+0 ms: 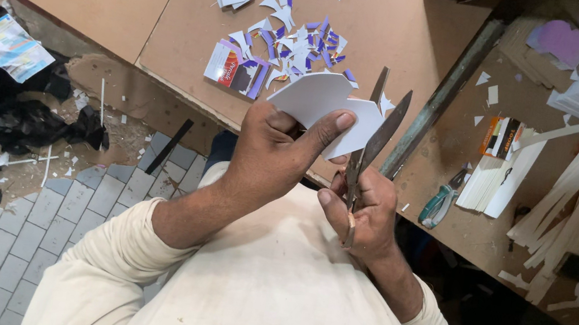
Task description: The person cuts small shapes from white paper sheets using scissors, placing the cut pieces onto a pile on the worktable. They occasionally stack the cut pieces together and sweep loose paper scraps aside on the table.
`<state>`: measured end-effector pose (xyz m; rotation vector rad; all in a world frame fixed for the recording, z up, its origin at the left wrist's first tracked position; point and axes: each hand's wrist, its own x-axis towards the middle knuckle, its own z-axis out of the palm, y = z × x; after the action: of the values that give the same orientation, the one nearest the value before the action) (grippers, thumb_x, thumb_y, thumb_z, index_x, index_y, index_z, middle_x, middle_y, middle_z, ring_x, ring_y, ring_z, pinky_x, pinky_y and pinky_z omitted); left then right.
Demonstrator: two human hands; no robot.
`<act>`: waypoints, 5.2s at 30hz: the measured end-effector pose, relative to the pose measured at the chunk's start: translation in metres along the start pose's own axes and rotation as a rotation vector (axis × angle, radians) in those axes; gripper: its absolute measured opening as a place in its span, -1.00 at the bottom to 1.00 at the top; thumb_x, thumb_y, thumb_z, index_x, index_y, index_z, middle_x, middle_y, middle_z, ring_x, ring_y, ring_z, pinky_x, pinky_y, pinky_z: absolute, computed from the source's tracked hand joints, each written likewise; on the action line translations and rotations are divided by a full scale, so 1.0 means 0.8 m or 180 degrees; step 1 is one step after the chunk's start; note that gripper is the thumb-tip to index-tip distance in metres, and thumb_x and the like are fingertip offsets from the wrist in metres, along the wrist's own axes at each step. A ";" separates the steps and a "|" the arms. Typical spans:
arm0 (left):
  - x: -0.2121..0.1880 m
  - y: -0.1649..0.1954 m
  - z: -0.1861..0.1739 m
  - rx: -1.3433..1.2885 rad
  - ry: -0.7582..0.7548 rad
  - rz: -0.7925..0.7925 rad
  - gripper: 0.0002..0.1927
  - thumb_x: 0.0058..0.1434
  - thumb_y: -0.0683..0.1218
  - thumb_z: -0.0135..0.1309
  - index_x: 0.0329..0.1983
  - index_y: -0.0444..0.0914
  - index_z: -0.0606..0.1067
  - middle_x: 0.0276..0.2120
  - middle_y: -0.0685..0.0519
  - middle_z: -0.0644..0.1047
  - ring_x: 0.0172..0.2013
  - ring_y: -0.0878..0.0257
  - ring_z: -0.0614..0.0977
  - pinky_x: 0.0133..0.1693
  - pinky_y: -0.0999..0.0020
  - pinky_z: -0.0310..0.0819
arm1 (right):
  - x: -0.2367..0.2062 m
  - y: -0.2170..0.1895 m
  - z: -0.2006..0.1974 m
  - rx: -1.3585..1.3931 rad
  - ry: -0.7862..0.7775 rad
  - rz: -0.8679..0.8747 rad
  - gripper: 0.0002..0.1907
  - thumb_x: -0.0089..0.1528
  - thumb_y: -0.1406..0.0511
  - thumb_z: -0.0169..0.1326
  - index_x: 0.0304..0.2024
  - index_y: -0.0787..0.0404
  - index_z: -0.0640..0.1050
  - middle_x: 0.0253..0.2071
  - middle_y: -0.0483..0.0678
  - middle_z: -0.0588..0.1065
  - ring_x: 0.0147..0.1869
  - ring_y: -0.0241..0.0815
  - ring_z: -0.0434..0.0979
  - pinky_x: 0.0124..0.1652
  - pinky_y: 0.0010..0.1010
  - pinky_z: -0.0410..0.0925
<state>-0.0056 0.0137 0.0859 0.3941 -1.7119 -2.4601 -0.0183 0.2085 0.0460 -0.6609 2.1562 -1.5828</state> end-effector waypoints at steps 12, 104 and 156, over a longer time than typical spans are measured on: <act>0.010 0.010 -0.026 0.0689 -0.0473 -0.0594 -0.69 0.29 0.01 0.19 -0.14 -0.35 0.57 -0.51 0.04 0.63 -0.48 0.43 0.65 -0.51 0.49 0.53 | -0.002 0.016 -0.028 0.0399 -0.0537 0.0269 -0.82 0.18 0.30 0.21 -0.38 0.25 0.47 -0.53 -0.22 0.36 -0.48 -0.43 0.27 -0.47 -0.54 0.14; 0.116 -0.077 -0.376 0.3239 -0.1227 0.1790 -0.58 0.00 -0.29 0.22 -0.02 -0.20 0.57 -0.02 -0.02 0.59 0.03 0.00 0.60 -0.02 0.14 0.55 | 0.235 0.063 0.275 -0.2699 -0.0161 -0.1062 -0.43 -0.01 0.22 0.45 0.03 0.21 0.60 0.00 0.00 0.59 0.03 0.02 0.59 0.03 -0.20 0.42; 0.115 -0.087 -0.310 0.3667 -0.1015 0.1808 -0.81 0.14 -0.13 0.23 -0.21 -0.26 0.52 -0.17 -0.08 0.50 -0.10 -0.04 0.54 -0.11 -0.01 0.43 | 0.219 0.075 0.240 -0.2623 0.0232 -0.0977 -0.73 0.27 0.49 0.06 -0.01 0.13 0.45 -0.08 -0.11 0.50 0.08 -0.10 0.48 0.13 -0.15 0.12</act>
<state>-0.0211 -0.2080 -0.0737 -0.3972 -2.7181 -1.0067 -0.0622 -0.0269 -0.0723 -1.2297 2.8565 -0.7703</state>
